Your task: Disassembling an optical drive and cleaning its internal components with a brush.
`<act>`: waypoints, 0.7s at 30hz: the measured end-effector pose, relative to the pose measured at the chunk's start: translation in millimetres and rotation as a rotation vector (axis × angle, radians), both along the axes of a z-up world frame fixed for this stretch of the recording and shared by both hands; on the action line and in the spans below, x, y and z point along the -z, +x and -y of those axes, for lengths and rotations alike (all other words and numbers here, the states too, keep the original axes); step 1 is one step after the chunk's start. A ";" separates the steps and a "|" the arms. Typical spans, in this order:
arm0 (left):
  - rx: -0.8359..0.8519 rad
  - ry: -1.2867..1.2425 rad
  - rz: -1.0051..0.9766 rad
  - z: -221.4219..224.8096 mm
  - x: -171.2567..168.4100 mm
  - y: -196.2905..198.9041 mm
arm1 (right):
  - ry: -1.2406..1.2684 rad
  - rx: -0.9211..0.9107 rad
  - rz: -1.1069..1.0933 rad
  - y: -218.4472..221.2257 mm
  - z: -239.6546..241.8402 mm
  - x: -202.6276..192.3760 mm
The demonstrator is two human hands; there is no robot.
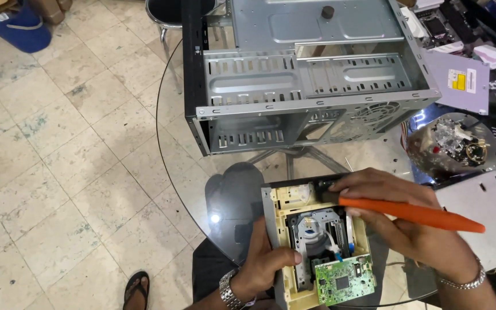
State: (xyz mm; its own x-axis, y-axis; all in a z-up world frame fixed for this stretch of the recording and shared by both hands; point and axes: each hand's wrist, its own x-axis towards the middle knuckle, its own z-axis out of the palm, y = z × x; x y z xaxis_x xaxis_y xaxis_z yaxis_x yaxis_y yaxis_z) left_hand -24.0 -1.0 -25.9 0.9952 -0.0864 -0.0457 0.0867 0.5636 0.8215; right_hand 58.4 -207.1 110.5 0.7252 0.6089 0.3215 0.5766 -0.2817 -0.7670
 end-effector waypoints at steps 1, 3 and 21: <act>-0.002 -0.002 0.002 1.5 19.8 -5.0 | -0.002 -0.002 0.002 -0.9 -1.2 1.3; -0.070 0.013 -0.129 4.8 59.4 -15.5 | -0.015 0.060 0.048 -5.2 -1.8 4.5; 0.064 -0.259 -0.177 -28.2 11.8 -23.3 | -0.116 0.302 0.089 -15.0 4.2 1.9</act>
State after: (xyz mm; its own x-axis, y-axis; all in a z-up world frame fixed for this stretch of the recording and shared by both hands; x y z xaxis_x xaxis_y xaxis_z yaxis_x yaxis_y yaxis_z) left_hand -47.3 27.2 -37.7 0.9660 -0.1794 -0.1859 0.2570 0.7408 0.6206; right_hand 43.4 -211.3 108.6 0.8505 0.4070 0.3330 0.5172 -0.5325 -0.6700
